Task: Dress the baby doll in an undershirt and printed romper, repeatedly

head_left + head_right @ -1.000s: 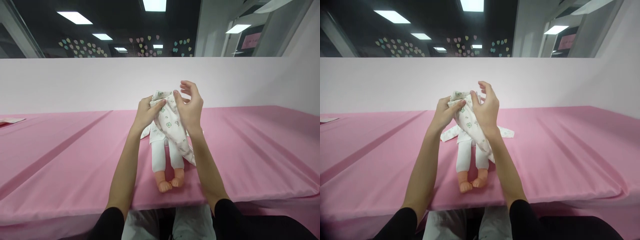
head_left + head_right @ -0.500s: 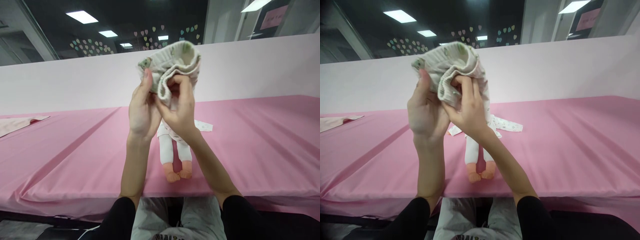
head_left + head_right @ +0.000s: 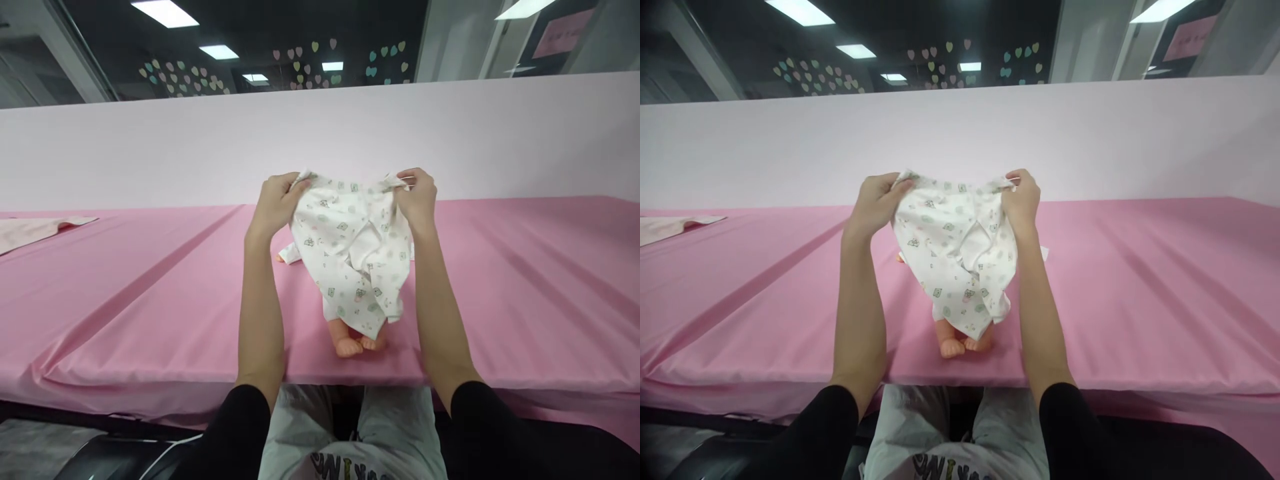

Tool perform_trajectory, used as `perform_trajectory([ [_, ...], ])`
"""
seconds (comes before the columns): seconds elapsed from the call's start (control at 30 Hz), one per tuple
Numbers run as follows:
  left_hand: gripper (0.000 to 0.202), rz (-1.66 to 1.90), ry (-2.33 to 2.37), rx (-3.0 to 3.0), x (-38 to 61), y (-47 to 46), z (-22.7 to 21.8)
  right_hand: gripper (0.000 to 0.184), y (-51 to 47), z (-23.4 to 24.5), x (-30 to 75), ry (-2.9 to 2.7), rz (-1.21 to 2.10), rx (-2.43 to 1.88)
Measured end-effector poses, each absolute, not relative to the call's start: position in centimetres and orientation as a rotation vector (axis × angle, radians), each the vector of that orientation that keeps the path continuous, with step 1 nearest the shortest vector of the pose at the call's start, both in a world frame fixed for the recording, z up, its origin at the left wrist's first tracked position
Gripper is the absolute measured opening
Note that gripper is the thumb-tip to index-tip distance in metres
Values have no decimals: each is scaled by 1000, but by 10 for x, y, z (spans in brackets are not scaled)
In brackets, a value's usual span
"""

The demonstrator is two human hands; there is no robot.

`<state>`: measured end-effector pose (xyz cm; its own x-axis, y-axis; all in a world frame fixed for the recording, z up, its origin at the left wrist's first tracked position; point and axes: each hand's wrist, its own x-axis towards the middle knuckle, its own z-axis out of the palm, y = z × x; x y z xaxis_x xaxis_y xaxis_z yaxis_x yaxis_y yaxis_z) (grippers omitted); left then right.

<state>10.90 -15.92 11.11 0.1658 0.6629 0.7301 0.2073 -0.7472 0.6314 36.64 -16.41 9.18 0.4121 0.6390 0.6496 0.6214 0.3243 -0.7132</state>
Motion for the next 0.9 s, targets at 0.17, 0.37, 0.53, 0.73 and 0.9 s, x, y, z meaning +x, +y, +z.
perform_trajectory([
  [0.17, 31, 1405, 831, 2379, 138, -178, 113, 24, -183, 95, 317, -1669, 234, -983],
  [0.37, 28, 1387, 790, 2331, 140, -186, 115, 24, -193, 96, 293, -1688, 244, -957],
  [0.53, 34, 1443, 830, 2279, 133, -179, 113, 24, -186, 94, 304, -1596, 239, -982],
  [0.73, 9, 1413, 822, 2316, 137, -180, 110, 20, -183, 92, 307, -1639, 261, -996],
  [0.9, 9, 1258, 895, 2456, 135, -184, 110, 17, -187, 94, 307, -1664, 339, -971],
])
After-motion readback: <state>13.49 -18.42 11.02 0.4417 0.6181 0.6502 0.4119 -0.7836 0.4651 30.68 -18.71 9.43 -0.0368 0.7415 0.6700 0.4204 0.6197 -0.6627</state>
